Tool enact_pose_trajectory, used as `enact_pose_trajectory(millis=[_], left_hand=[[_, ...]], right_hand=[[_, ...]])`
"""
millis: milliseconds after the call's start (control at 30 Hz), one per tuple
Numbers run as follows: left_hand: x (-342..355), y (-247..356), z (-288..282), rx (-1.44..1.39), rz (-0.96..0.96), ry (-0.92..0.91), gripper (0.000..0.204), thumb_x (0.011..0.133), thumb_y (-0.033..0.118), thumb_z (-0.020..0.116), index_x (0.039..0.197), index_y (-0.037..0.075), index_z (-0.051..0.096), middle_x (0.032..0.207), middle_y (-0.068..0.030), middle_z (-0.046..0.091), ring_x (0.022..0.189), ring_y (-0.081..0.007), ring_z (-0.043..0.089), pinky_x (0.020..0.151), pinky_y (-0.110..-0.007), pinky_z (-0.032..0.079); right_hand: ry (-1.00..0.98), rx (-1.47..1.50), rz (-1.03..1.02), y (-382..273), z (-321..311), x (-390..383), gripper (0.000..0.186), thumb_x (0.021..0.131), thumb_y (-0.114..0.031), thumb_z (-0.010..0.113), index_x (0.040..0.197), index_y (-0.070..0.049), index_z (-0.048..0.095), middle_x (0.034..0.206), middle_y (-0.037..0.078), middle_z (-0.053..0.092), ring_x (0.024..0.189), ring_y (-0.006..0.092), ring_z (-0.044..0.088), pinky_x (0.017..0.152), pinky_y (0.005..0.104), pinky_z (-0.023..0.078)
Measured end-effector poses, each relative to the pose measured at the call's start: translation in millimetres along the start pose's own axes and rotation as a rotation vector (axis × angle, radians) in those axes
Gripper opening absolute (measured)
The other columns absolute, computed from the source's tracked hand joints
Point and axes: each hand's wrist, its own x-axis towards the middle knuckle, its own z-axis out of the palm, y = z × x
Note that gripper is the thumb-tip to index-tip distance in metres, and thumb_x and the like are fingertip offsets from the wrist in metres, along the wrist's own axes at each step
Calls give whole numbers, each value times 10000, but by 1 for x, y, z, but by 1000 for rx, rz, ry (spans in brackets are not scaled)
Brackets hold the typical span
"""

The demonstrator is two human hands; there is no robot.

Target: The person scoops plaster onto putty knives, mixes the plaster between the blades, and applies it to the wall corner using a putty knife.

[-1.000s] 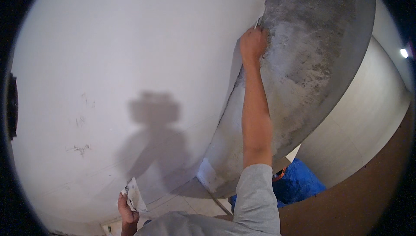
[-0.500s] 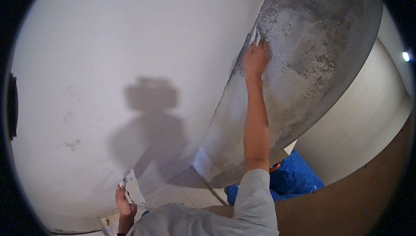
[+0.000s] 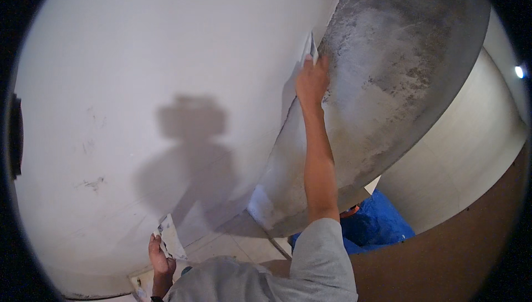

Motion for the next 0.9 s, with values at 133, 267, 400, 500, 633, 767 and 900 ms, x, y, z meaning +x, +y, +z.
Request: enact_pose_trajectory(millis=[133, 267, 400, 500, 633, 767, 900], left_hand=[[0, 0, 9, -22, -39, 59, 255, 928, 143, 461, 1150, 24, 502, 1061, -93, 617, 968, -210, 643, 854, -337, 528], [-4, 1, 14, 2, -74, 115, 248, 939, 153, 461, 1148, 25, 493, 1036, -89, 611, 965, -201, 639, 859, -343, 525], [-7, -1, 4, -9, -37, 180, 246, 947, 155, 457, 1155, 28, 486, 1056, -95, 610, 963, -211, 644, 876, -351, 525], [-7, 1, 5, -34, -32, 108, 248, 945, 158, 463, 1156, 29, 486, 1064, -95, 610, 978, -221, 647, 886, -352, 526], [-4, 4, 0, -4, -55, 127, 242, 938, 162, 475, 1147, 42, 494, 1060, -88, 613, 985, -222, 649, 883, -348, 528], [-3, 3, 9, -27, -71, 102, 261, 928, 154, 477, 1161, 41, 508, 1069, -83, 618, 986, -210, 647, 888, -338, 524], [-5, 6, 14, 19, -42, 59, 282, 929, 150, 473, 1183, 36, 517, 1077, -83, 629, 995, -202, 646, 893, -333, 520]], right_hand=[[91, -49, 39, 33, -10, 11, 356, 978, -204, 476, 1068, 113, 613, 1072, 320, 575, 1019, 471, 543, 924, 499, 412], [80, -215, -12, 40, 11, 22, 317, 963, -172, 493, 1052, 119, 583, 1026, 305, 561, 960, 466, 568, 869, 517, 437], [54, -305, 0, 16, 33, 18, 293, 955, -172, 512, 1054, 89, 601, 1013, 277, 555, 917, 430, 586, 821, 513, 460], [95, -268, -79, 1, 30, 11, 289, 956, -175, 518, 1052, 83, 603, 1021, 265, 552, 911, 426, 586, 804, 512, 465], [67, -26, -125, -7, 5, -23, 262, 956, -154, 513, 1016, 88, 595, 1019, 266, 547, 901, 443, 573, 819, 510, 453], [80, -148, 57, 48, 2, -20, 343, 964, -178, 475, 1004, 145, 586, 1002, 293, 571, 944, 473, 552, 836, 509, 427], [18, -321, 21, 54, 16, -23, 312, 965, -178, 485, 999, 117, 581, 997, 283, 556, 944, 456, 566, 828, 516, 453]])
